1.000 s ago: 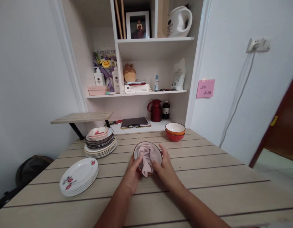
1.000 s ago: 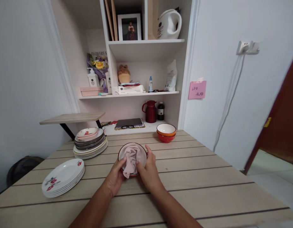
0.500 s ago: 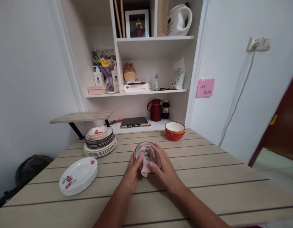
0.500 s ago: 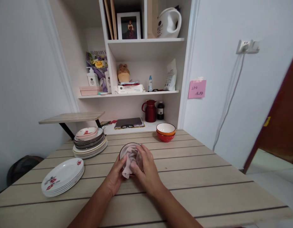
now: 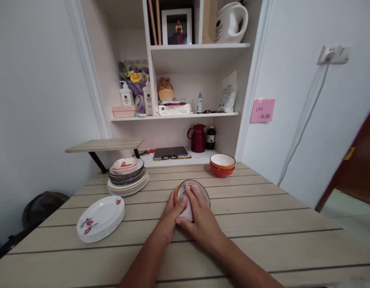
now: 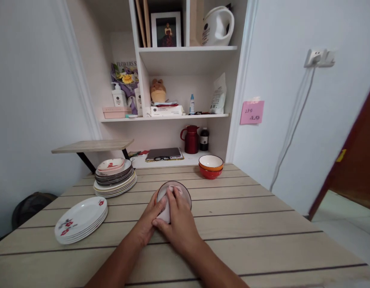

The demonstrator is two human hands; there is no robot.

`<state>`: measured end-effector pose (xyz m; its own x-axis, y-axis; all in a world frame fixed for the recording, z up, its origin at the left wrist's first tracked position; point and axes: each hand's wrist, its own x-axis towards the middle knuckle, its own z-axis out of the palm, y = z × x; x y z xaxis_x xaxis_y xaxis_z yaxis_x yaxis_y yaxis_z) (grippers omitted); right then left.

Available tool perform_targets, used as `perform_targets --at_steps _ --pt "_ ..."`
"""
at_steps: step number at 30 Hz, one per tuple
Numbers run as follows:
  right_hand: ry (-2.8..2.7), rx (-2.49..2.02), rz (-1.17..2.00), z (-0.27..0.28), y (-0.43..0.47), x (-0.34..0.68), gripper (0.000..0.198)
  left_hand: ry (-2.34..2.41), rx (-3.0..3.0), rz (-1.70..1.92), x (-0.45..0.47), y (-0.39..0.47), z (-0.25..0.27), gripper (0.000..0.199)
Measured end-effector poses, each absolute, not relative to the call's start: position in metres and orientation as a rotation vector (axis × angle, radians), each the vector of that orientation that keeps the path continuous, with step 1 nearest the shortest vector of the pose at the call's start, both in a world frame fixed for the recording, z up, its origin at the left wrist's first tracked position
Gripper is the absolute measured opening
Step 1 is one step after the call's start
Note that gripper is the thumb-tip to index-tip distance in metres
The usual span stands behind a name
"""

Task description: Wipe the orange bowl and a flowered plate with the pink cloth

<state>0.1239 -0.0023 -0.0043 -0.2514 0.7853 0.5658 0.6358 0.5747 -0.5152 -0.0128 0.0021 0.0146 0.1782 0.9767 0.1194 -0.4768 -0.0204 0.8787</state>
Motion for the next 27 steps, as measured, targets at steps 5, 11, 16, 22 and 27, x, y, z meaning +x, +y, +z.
perform_targets --at_steps 5,11,16,22,27 --pt "-2.036 -1.108 0.362 -0.001 -0.001 0.129 0.077 0.721 0.993 1.292 -0.013 0.003 0.009 0.08" --pt "-2.286 -1.002 0.304 0.011 -0.009 0.138 0.05 0.766 0.997 1.347 -0.014 0.003 0.009 0.075" --pt "-2.445 -0.908 0.065 0.013 -0.003 0.15 0.047 0.708 0.945 1.337 -0.017 0.005 0.013 0.066" --pt "-2.461 -0.882 -0.119 0.017 -0.001 0.151 0.049 0.664 0.841 1.301 -0.022 0.01 0.013 0.059" --pt "-2.395 -0.979 -0.075 0.016 -0.005 0.142 0.039 0.687 0.869 1.36 -0.02 0.008 0.012 0.064"
